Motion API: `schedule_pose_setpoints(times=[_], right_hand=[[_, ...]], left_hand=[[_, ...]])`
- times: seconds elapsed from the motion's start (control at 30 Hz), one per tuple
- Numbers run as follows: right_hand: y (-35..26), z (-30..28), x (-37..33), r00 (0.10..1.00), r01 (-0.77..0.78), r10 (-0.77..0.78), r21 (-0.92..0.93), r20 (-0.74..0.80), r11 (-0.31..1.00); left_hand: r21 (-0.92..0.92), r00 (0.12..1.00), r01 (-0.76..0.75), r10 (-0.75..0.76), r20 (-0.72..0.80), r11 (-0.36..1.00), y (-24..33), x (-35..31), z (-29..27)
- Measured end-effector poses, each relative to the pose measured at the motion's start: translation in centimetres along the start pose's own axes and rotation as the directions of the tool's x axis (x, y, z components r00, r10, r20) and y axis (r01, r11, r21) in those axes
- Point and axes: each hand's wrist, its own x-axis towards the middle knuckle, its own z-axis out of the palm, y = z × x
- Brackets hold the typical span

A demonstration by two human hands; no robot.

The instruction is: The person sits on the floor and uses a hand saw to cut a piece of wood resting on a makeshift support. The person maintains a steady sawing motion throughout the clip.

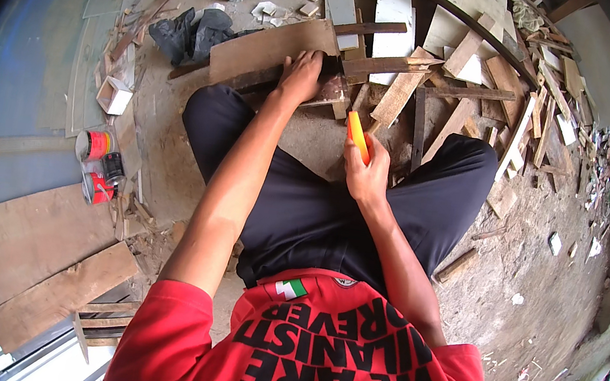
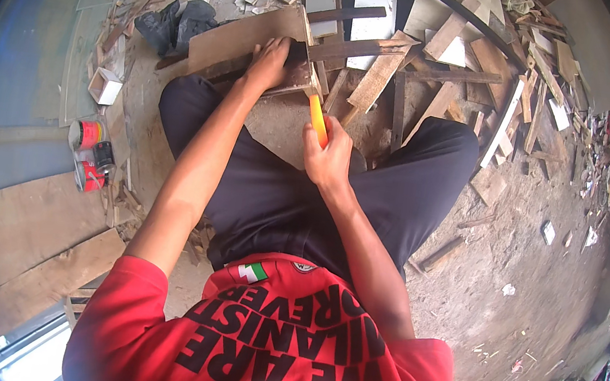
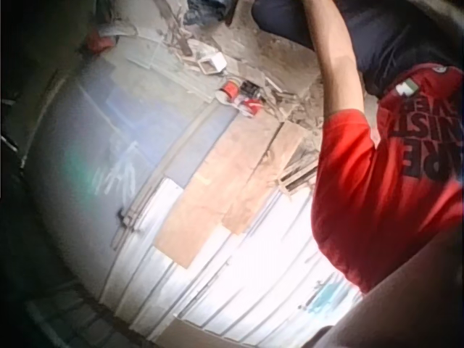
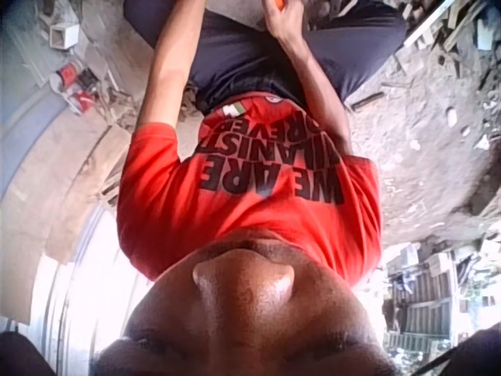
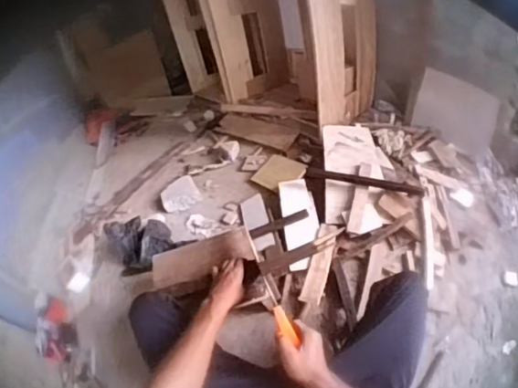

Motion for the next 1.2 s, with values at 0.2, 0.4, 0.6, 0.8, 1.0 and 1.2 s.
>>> schedule_pose_setpoints(times=[0.2,0.4,0.6,0.8,1.0,1.2], right_hand=[[-0.6,-0.1,-0.8,0.998,0.055,-0.054,-0.078,0.009,0.995],[-0.6,0.5,1.7,1.000,0.016,-0.017,-0.027,-0.015,0.999],[0.2,0.0,-0.3,0.999,-0.035,0.035,0.014,0.014,0.999],[-1.7,0.4,-0.2,0.997,0.076,-0.077,-0.112,0.003,0.991],[-0.8,0.0,0.4,0.999,0.040,-0.043,-0.143,-0.014,0.989],[-2.1,-0.8,-1.0,0.999,0.041,-0.040,-0.123,0.011,0.992]], left_hand=[[0.028,0.999,-0.019,0.020,-0.041,0.999,-0.4,-0.1,0.7],[-0.006,1.000,0.011,-0.011,-0.011,1.000,0.2,-0.1,0.2],[-0.062,0.996,0.084,-0.084,-0.005,0.995,0.8,-0.1,-0.3],[-0.057,0.997,0.075,-0.076,-0.018,0.996,0.6,0.0,-0.3],[-0.126,0.993,0.043,-0.056,-0.105,0.991,0.5,0.0,0.4],[-0.106,0.992,0.061,-0.071,-0.100,0.993,0.2,0.3,0.6]])
